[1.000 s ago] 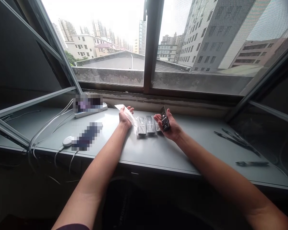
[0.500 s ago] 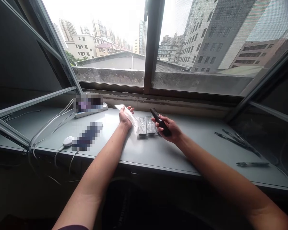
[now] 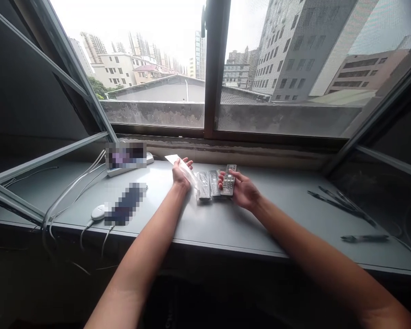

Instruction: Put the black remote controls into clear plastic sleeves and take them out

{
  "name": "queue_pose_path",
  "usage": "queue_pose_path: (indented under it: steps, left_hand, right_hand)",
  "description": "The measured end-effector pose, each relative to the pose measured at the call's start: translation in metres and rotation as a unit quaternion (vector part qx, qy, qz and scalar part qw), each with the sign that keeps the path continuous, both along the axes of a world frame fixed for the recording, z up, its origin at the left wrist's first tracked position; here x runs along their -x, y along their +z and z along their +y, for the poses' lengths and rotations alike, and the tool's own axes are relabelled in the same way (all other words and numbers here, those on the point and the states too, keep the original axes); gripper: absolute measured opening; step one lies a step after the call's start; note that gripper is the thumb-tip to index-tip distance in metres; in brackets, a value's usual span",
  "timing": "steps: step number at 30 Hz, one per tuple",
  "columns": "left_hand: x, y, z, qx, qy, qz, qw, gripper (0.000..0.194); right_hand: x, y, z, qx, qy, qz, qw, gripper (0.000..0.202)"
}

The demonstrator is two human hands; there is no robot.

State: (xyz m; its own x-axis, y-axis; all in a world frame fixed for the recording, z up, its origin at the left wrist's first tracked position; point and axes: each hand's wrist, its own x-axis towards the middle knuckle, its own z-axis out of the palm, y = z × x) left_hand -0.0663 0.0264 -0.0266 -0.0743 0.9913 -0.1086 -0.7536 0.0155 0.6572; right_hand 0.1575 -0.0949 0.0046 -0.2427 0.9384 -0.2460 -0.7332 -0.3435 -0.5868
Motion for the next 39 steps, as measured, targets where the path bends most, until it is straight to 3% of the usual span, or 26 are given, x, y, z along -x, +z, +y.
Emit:
queue_pose_path:
  steps: [9,13,17,21,27,35,39]
  left_hand:
    - [-0.009,0.009,-0.006,0.026,-0.009,-0.005,1.0,0.036]
    - [-0.012,0.008,-0.005,0.027,-0.016,-0.01,0.999,0.035]
    - [-0.013,0.007,-0.005,0.012,0.015,0.007,1.0,0.034]
    - [-0.011,0.004,-0.002,-0.008,0.044,0.006,0.999,0.034]
    - [-0.005,-0.002,0.008,-0.015,0.045,-0.009,0.999,0.039]
    - [-0.006,-0.011,0.017,-0.012,0.053,-0.011,0.998,0.038]
    - [-0.009,-0.011,0.021,-0.009,0.037,-0.018,0.999,0.043]
  right_hand:
    - [-0.011,-0.006,0.002,-0.009,0.093,0.092,0.991,0.035]
    - [-0.009,-0.007,0.001,-0.013,0.078,0.054,0.995,0.033]
    - [-0.002,-0.005,-0.002,-0.007,0.078,0.013,0.997,0.035]
    - [-0.006,-0.006,-0.001,0.014,0.122,0.036,0.992,0.038]
    - [-0.017,-0.01,0.004,0.006,0.241,0.023,0.97,0.039]
    - [-0.01,-0.008,0.001,-0.011,0.114,-0.027,0.993,0.021]
    - [-0.008,-0.013,0.002,-0.095,0.049,-0.097,0.99,0.029]
